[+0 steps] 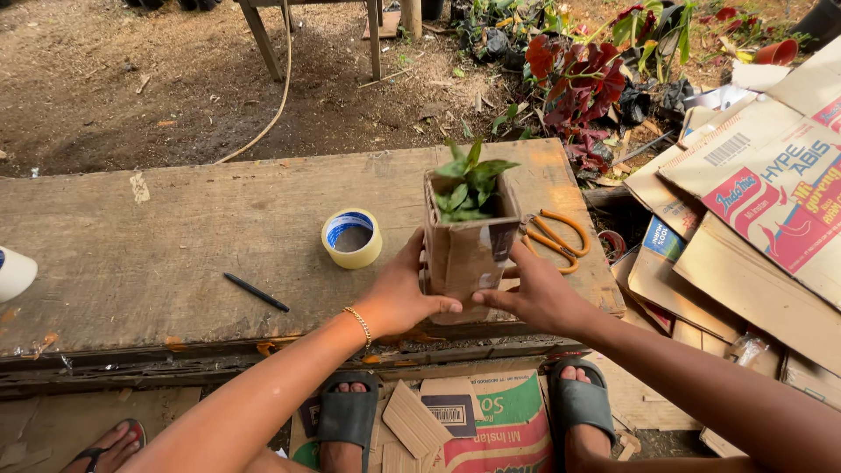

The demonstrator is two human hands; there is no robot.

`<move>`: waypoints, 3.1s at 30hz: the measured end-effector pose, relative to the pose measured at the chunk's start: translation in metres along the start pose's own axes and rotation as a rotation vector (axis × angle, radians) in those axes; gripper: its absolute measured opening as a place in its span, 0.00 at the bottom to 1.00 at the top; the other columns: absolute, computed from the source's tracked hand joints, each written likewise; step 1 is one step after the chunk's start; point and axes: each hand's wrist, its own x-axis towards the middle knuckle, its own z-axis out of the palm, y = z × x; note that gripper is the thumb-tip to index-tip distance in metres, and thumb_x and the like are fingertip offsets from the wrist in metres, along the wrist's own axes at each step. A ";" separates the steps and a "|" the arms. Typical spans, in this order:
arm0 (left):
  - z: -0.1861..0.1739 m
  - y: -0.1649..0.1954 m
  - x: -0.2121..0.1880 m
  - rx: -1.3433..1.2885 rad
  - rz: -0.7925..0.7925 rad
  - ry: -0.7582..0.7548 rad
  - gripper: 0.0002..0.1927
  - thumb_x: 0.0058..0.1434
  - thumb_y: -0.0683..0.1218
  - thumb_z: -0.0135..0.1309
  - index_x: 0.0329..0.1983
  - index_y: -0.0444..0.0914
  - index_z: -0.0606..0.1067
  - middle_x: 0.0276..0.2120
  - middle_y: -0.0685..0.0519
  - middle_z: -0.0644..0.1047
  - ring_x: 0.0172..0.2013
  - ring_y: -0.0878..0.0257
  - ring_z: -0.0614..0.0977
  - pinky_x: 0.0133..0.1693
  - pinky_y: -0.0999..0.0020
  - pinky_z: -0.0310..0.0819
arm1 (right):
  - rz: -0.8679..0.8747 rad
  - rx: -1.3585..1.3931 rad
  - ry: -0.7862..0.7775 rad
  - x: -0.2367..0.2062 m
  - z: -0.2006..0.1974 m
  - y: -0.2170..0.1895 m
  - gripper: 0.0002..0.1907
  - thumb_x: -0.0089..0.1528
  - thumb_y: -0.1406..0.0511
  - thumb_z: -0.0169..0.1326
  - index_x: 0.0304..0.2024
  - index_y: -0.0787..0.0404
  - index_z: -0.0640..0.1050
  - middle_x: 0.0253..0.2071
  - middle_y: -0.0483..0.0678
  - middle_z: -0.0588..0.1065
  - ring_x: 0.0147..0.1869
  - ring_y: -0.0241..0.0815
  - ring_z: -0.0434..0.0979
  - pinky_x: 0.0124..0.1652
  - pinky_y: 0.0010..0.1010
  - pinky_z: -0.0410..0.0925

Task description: The person tapes a small cardboard box containing a potted plant on a wooden workbench. They then cut a piece of cardboard with a knife and place it into the box to secure the plant.

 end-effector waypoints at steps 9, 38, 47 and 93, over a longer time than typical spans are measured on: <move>0.014 -0.011 0.019 -0.054 0.045 0.128 0.68 0.44 0.53 0.74 0.77 0.33 0.40 0.70 0.38 0.62 0.68 0.48 0.69 0.61 0.59 0.72 | -0.130 -0.170 0.141 0.013 0.000 0.021 0.25 0.61 0.63 0.65 0.53 0.63 0.67 0.53 0.56 0.77 0.62 0.53 0.79 0.48 0.43 0.78; 0.051 -0.062 -0.036 0.155 -0.191 -0.335 0.21 0.62 0.54 0.58 0.51 0.36 0.83 0.43 0.46 0.86 0.42 0.57 0.87 0.47 0.64 0.80 | -0.015 -0.271 -0.313 -0.027 0.058 0.082 0.10 0.61 0.62 0.61 0.43 0.61 0.80 0.36 0.47 0.81 0.40 0.45 0.83 0.41 0.35 0.75; 0.043 -0.093 -0.054 0.342 -0.099 -0.501 0.34 0.58 0.49 0.57 0.68 0.37 0.66 0.60 0.38 0.74 0.60 0.43 0.75 0.60 0.55 0.67 | 0.033 -0.977 -0.915 -0.022 0.168 0.140 0.38 0.62 0.57 0.61 0.70 0.60 0.61 0.65 0.55 0.68 0.65 0.55 0.72 0.57 0.45 0.70; -0.053 0.081 0.007 -0.647 0.317 0.375 0.13 0.67 0.40 0.58 0.51 0.27 0.75 0.38 0.48 0.81 0.34 0.65 0.83 0.38 0.67 0.85 | -0.682 -0.024 0.331 -0.028 -0.102 -0.089 0.48 0.59 0.71 0.63 0.74 0.55 0.50 0.70 0.56 0.58 0.69 0.48 0.65 0.60 0.39 0.69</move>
